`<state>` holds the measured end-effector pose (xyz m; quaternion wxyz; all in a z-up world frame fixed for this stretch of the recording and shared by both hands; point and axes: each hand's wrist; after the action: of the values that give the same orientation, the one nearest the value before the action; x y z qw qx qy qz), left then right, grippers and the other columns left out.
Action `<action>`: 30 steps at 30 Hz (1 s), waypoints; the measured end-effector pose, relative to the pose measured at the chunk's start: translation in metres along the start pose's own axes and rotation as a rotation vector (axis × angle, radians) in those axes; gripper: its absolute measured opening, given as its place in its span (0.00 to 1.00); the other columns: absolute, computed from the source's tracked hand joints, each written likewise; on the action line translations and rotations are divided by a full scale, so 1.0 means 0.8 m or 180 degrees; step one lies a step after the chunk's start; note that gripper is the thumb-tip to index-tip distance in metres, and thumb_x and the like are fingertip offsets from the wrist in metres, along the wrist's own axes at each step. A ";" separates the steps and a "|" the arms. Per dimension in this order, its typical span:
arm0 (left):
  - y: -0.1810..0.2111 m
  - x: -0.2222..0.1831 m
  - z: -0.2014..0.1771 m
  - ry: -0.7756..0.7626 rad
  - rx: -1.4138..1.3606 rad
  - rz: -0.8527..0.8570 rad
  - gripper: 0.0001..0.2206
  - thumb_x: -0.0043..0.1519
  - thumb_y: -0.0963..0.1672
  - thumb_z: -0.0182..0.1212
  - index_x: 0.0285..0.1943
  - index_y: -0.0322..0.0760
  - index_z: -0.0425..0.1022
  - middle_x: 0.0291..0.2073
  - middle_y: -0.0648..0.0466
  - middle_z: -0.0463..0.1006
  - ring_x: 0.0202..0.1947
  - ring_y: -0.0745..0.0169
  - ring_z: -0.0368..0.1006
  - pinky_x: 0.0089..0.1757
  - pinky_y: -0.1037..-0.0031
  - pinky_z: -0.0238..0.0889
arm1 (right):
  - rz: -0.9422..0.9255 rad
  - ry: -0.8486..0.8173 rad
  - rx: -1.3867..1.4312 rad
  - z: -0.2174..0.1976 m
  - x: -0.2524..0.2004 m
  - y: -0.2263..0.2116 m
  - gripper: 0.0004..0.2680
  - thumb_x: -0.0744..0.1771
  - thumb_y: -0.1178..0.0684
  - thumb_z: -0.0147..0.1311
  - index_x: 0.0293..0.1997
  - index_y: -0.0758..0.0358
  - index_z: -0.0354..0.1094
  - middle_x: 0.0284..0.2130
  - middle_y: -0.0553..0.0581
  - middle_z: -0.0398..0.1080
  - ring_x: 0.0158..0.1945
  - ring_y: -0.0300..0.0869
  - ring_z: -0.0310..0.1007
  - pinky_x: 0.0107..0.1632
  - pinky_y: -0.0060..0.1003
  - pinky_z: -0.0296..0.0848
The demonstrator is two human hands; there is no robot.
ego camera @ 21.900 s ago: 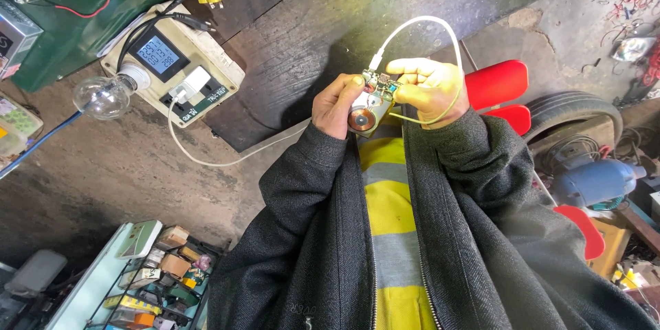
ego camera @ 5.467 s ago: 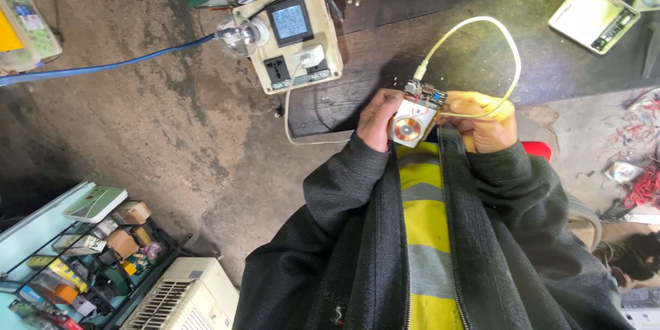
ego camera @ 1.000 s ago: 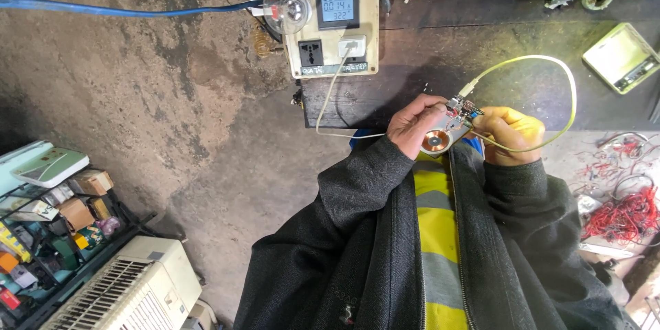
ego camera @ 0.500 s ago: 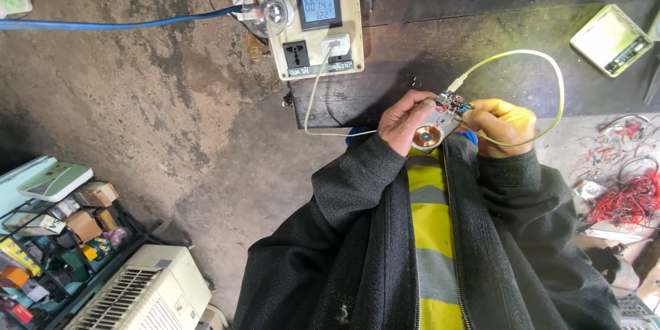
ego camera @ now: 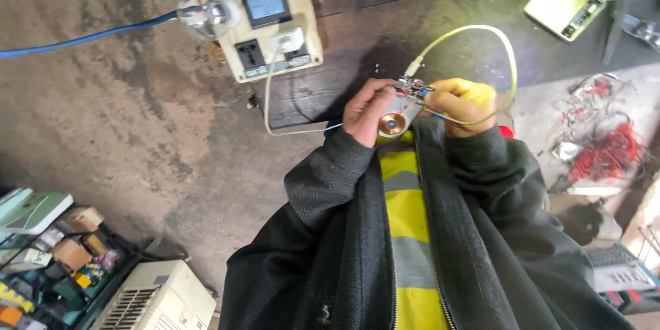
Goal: Testing a circuit board by connecting it to a battery and checking for functionality at a repair bench.
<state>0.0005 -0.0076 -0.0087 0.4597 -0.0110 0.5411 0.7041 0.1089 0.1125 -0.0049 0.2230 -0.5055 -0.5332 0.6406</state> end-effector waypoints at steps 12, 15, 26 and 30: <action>-0.022 0.004 -0.003 -0.0027 -0.0067 -0.0082 0.08 0.68 0.45 0.63 0.51 0.38 0.81 0.34 0.51 0.80 0.42 0.70 0.74 0.52 0.73 0.69 | 0.0423 -0.0117 0.0010 -0.025 0.000 0.018 0.07 0.56 0.68 0.61 0.33 0.74 0.75 0.18 0.64 0.68 0.22 0.41 0.70 0.29 0.32 0.74; -0.005 -0.001 0.003 -0.0026 -0.0005 -0.0043 0.08 0.67 0.44 0.63 0.51 0.38 0.80 0.34 0.53 0.79 0.42 0.72 0.73 0.52 0.74 0.69 | 0.0482 -0.0152 -0.0047 -0.015 -0.001 0.012 0.07 0.55 0.67 0.59 0.31 0.71 0.75 0.16 0.61 0.67 0.20 0.36 0.67 0.29 0.30 0.73; 0.001 0.002 -0.001 -0.0132 0.0221 0.0013 0.07 0.67 0.44 0.63 0.51 0.40 0.80 0.34 0.54 0.79 0.42 0.73 0.73 0.51 0.74 0.71 | 0.0599 -0.0216 0.0545 -0.025 0.005 0.032 0.12 0.58 0.70 0.61 0.44 0.76 0.72 0.25 0.62 0.73 0.26 0.38 0.76 0.34 0.27 0.78; -0.013 0.010 -0.011 -0.0164 0.0258 -0.0010 0.07 0.67 0.44 0.62 0.50 0.40 0.80 0.33 0.52 0.80 0.41 0.72 0.73 0.50 0.75 0.70 | 0.0704 -0.0367 0.0808 -0.043 0.011 0.060 0.16 0.57 0.74 0.61 0.48 0.78 0.68 0.30 0.62 0.74 0.31 0.43 0.79 0.41 0.33 0.83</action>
<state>-0.0018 -0.0096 -0.0241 0.4747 0.0248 0.5571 0.6810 0.1478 0.1196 -0.0497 0.1823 -0.4913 -0.4011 0.7514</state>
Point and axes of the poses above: each hand's wrist, its own x-axis towards the middle knuckle, its own z-axis out of the palm, y = z × x
